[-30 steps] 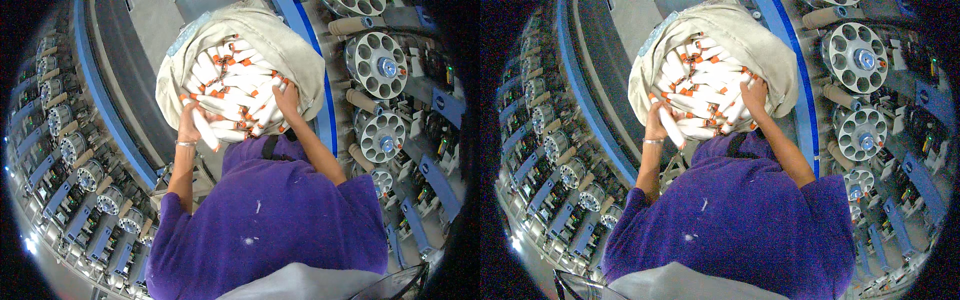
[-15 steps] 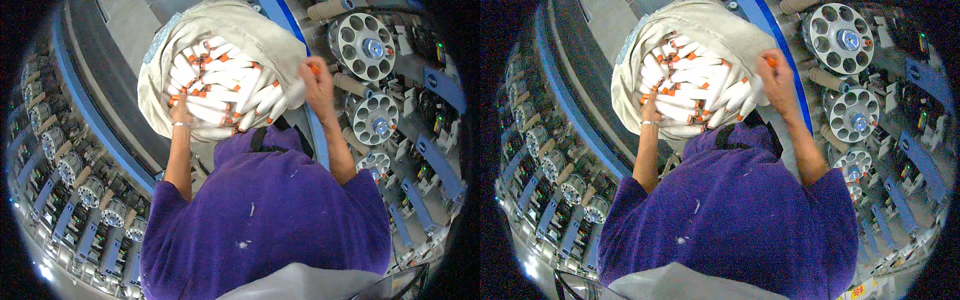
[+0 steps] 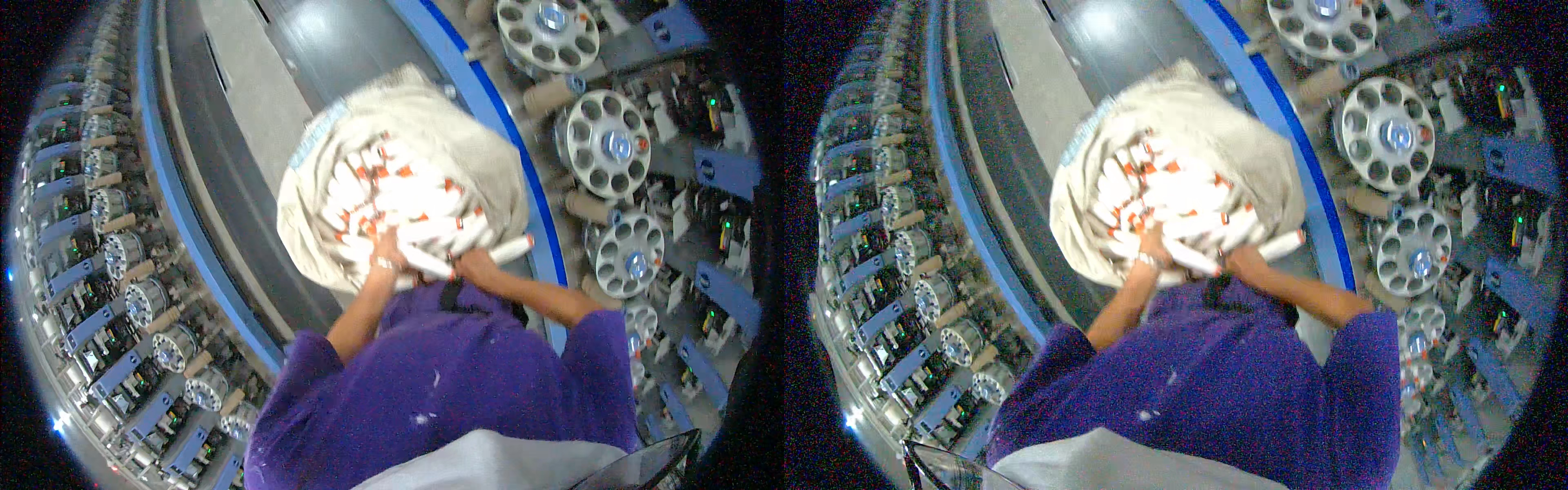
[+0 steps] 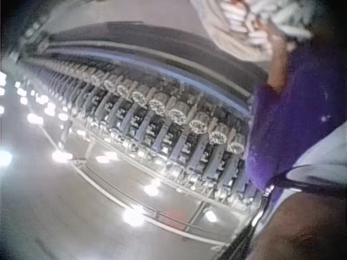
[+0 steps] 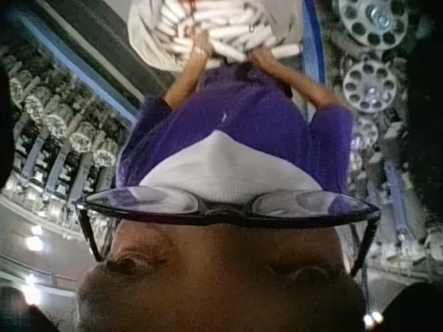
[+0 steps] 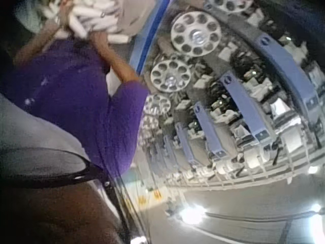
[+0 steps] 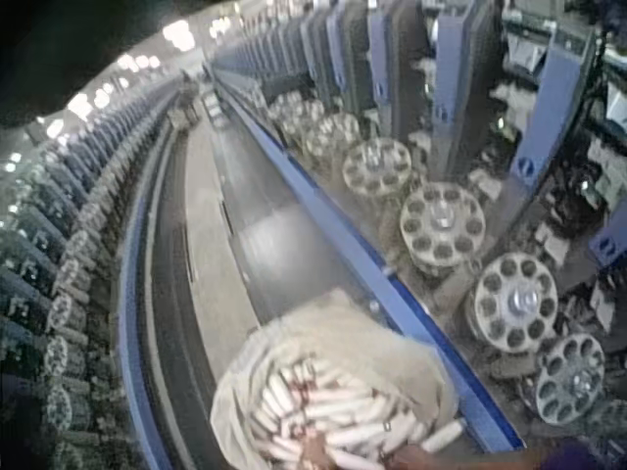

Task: The person repeatedly picks white spindles with orange tips from a cloth bag and places them into slots on rotating machine spindles. The person occasionally adjusts a lever on the machine while continuing to load spindles.

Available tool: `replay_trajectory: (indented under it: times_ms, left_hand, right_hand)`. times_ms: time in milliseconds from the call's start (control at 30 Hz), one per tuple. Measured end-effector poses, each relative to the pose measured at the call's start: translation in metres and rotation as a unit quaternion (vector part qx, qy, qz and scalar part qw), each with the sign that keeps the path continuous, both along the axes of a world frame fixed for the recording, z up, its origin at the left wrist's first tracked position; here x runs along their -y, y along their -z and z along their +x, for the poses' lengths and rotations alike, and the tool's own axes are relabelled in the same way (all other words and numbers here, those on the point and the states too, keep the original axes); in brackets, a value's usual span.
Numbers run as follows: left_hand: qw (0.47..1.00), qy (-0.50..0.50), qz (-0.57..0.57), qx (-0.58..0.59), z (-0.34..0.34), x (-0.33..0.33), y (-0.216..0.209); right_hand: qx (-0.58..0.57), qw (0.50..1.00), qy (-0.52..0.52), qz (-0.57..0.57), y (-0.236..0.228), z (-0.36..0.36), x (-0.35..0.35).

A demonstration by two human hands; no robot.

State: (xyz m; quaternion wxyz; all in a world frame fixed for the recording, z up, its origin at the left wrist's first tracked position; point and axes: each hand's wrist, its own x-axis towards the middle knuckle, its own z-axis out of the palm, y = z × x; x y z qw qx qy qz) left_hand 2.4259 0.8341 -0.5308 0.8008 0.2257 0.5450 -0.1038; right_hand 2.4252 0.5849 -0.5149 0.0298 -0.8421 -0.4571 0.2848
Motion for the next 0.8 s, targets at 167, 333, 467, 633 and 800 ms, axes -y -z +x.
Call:
replay_trajectory:
  times_ms: [167, 333, 467, 633, 800]
  left_hand:
    - [0.995, -0.032, -0.066, -0.065, -0.014, -0.029, 0.038]
    - [0.986, 0.018, 0.054, -0.155, 0.029, -0.031, 0.046]
    - [0.951, 0.081, 0.293, -0.048, 0.052, -0.018, -0.033]
    - [0.744, 0.301, 0.568, 0.182, 0.098, -0.032, -0.161]
    - [0.46, 0.373, 0.732, 0.336, 0.118, -0.009, -0.253]
  right_hand:
    - [-0.021, 0.998, 0.016, -0.054, -0.042, 0.018, -0.01]
    - [-0.034, 0.996, 0.059, 0.055, -0.098, 0.057, -0.014]
    - [0.053, 0.969, 0.188, 0.15, -0.146, 0.089, -0.005]
    - [0.117, 0.839, 0.44, 0.3, -0.213, 0.115, 0.009]
    - [0.133, 0.748, 0.504, 0.41, -0.255, 0.104, 0.013]
